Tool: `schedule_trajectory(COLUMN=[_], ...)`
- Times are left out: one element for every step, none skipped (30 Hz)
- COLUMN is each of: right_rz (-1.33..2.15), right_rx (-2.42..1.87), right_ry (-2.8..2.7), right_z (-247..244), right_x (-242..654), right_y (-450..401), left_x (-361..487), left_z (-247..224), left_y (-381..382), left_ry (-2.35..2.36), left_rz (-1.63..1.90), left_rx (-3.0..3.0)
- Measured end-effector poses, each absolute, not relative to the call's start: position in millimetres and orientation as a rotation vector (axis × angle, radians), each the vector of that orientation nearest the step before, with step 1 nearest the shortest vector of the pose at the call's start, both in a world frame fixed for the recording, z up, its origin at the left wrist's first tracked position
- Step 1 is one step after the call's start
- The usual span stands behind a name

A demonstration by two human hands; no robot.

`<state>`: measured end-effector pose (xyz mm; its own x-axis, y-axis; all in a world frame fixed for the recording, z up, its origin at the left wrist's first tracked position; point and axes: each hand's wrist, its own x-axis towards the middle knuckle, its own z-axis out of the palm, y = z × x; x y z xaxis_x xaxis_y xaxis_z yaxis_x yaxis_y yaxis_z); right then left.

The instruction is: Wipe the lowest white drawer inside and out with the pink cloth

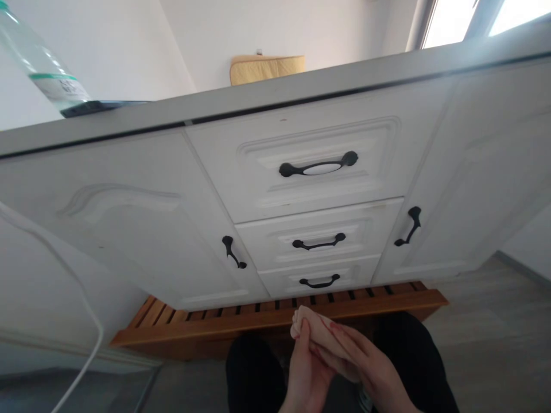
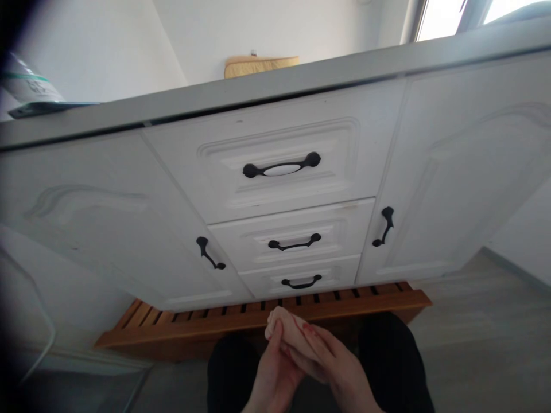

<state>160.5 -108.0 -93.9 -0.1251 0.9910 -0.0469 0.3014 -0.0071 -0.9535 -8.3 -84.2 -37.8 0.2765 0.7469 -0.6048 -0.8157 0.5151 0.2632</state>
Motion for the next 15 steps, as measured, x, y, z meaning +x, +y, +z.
schedule_trajectory(right_rz=[1.188,1.198,1.198,1.186,1.163,1.127,1.092,1.051,0.997,0.938,0.869,0.782,0.687,0.603,0.552], right_rx=[-1.422,-1.454,-1.473,-1.471,-1.452,-1.427,-1.399,-1.370,-1.347,-1.338,-1.347,-1.372,-1.409,-1.451,-1.493], right_ry=[-1.441,-1.376,-1.335,-1.340,-1.378,-1.424,-1.467,-1.526,-1.600,-1.683,-1.766,-1.843,-1.889,-1.886,-1.823], right_z=[-91,-91,-93,-97,-103,-110,-117,-123,-128,-131,-132,-132,-129,-126,-123], right_x=[160,159,158,158,160,163,167,172,178,185,192,198,203,207,207], right_y=[-107,-106,-105,-105,-105,-105,-105,-104,-103,-101,-100,-99,-99,-102,-105], left_x=[-8,-8,-8,-9,-10,-10,-11,-11,-10,-10,-8,-7,-5,-4,-3], left_z=[-36,-35,-34,-34,-34,-34,-35,-36,-39,-41,-45,-49,-54,-59,-64], left_y=[-85,-86,-86,-86,-86,-85,-85,-84,-83,-83,-83,-83,-84,-85,-85], left_ry=[0.733,0.726,0.724,0.727,0.738,0.750,0.755,0.756,0.764,0.782,0.811,0.853,0.905,0.952,0.986], left_rz=[1.021,1.002,0.991,0.987,0.992,0.999,0.999,0.986,0.966,0.942,0.922,0.919,0.941,0.983,1.037], left_rx=[-0.112,-0.117,-0.117,-0.113,-0.108,-0.109,-0.123,-0.145,-0.167,-0.193,-0.219,-0.236,-0.241,-0.237,-0.227])
